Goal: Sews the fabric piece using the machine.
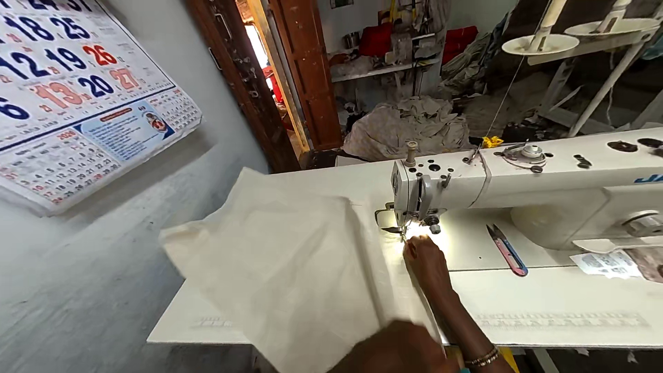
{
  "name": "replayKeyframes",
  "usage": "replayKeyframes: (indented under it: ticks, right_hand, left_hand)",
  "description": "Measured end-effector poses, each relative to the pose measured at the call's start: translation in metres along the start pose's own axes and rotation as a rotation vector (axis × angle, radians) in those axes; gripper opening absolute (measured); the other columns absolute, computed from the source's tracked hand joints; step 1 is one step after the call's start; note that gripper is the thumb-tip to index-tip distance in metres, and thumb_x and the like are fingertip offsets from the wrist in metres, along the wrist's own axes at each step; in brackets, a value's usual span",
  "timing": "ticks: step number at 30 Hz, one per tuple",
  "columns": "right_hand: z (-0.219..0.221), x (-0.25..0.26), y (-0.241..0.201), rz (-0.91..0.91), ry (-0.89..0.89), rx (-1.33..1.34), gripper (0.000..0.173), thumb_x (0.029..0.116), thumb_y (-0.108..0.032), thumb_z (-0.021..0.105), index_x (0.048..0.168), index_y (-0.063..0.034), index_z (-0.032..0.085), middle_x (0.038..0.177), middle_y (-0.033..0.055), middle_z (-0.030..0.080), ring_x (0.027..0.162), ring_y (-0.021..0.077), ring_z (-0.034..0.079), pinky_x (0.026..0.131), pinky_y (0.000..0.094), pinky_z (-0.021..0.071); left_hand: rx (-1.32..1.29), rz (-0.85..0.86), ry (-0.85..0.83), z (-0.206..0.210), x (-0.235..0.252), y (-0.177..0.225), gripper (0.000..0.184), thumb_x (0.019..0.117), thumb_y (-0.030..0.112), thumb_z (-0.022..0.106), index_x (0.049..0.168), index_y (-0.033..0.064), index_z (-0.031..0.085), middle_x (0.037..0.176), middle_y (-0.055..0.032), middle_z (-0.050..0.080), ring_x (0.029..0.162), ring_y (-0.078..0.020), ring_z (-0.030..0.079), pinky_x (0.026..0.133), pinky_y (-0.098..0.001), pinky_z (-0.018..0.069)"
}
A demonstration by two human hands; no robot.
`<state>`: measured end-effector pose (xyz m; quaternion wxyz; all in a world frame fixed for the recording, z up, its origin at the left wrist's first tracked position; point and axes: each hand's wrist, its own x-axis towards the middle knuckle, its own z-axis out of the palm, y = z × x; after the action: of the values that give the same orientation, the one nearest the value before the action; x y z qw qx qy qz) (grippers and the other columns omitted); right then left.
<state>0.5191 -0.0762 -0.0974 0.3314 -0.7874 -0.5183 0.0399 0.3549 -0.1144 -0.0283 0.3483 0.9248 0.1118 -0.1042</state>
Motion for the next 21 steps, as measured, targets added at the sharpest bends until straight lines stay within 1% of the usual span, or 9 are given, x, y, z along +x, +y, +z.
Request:
replayKeyframes:
  ticks: [2,4,6,8,10,12,14,17,21]
  right_hand:
    - [0.000,-0.019,0.006,-0.064,0.034,0.046,0.011,0.0912,-0.005,0.068,0.089,0.0043,0.073,0.088,0.0203,0.065,0.075,0.0334,0.068,0.068,0.0476,0.0581]
    - [-0.006,-0.043,0.007,-0.058,-0.046,0.074,0.012,0.0910,-0.007,0.067,0.088,0.0021,0.074,0.082,0.0173,0.063,0.072,0.0308,0.066,0.066,0.0460,0.0569]
    - [-0.022,-0.059,0.023,-0.027,-0.239,0.136,0.021,0.0926,-0.015,0.065,0.102,-0.0026,0.079,0.090,0.0158,0.068,0.079,0.0287,0.068,0.075,0.0456,0.0583]
    - [-0.048,-0.064,0.062,-0.031,-0.282,0.174,0.023,0.0930,-0.020,0.068,0.107,-0.0068,0.080,0.096,0.0128,0.073,0.085,0.0251,0.071,0.078,0.0430,0.0600]
    - [-0.091,-0.064,0.099,-0.011,-0.059,0.048,0.020,0.0927,-0.011,0.071,0.108,0.0000,0.076,0.103,0.0202,0.073,0.092,0.0348,0.072,0.081,0.0529,0.0599]
    - [-0.141,-0.060,0.124,0.100,0.134,-0.113,0.036,0.0959,-0.004,0.067,0.128,0.0115,0.062,0.133,0.0354,0.058,0.122,0.0542,0.058,0.099,0.0699,0.0460]
    - [-0.165,-0.055,0.147,0.188,0.232,-0.218,0.044,0.0967,0.004,0.059,0.139,0.0137,0.053,0.148,0.0369,0.045,0.136,0.0581,0.044,0.108,0.0731,0.0362]
    - [-0.151,-0.058,0.177,0.189,0.268,-0.303,0.041,0.0920,0.013,0.056,0.133,0.0108,0.061,0.140,0.0343,0.056,0.126,0.0585,0.054,0.097,0.0763,0.0434]
    - [-0.138,-0.054,0.192,0.179,0.261,-0.336,0.033,0.0929,0.011,0.058,0.124,0.0106,0.066,0.133,0.0322,0.062,0.124,0.0546,0.058,0.097,0.0731,0.0456]
  left_hand:
    - [0.020,-0.227,0.402,-0.026,0.029,-0.021,0.044,0.1077,0.031,0.044,0.103,-0.0029,0.072,0.093,-0.0217,0.071,0.091,-0.0370,0.071,0.082,-0.0566,0.0550]
    - [0.167,-0.338,0.619,-0.033,0.056,-0.062,0.040,0.1066,0.038,0.049,0.124,0.0080,0.069,0.120,-0.0136,0.069,0.112,-0.0308,0.067,0.096,-0.0551,0.0518]
    - [0.268,-0.322,0.661,-0.022,0.069,-0.100,0.049,0.1033,0.049,0.052,0.136,0.0155,0.066,0.142,-0.0073,0.061,0.138,-0.0278,0.053,0.116,-0.0649,0.0316]
    - [0.340,-0.288,0.720,-0.009,0.073,-0.114,0.052,0.1021,0.055,0.050,0.134,0.0179,0.068,0.142,-0.0053,0.063,0.141,-0.0286,0.050,0.117,-0.0684,0.0279]
    - [0.373,-0.265,0.741,-0.005,0.071,-0.119,0.053,0.1022,0.056,0.049,0.133,0.0183,0.069,0.140,-0.0058,0.064,0.140,-0.0304,0.052,0.115,-0.0689,0.0301]
    - [0.380,-0.259,0.737,-0.003,0.070,-0.118,0.054,0.1023,0.055,0.049,0.134,0.0160,0.068,0.139,-0.0058,0.065,0.139,-0.0308,0.052,0.114,-0.0692,0.0307]
    - [0.372,-0.256,0.738,-0.006,0.072,-0.117,0.054,0.1024,0.054,0.050,0.136,0.0151,0.066,0.139,-0.0054,0.064,0.139,-0.0313,0.052,0.113,-0.0717,0.0281]
    - [0.369,-0.281,0.686,-0.010,0.075,-0.118,0.054,0.1034,0.055,0.047,0.141,0.0192,0.063,0.143,-0.0027,0.061,0.142,-0.0295,0.048,0.114,-0.0730,0.0236]
    - [0.341,-0.329,0.590,-0.011,0.071,-0.110,0.060,0.1041,0.059,0.041,0.148,0.0206,0.056,0.149,-0.0006,0.056,0.146,-0.0301,0.041,0.115,-0.0753,0.0144]
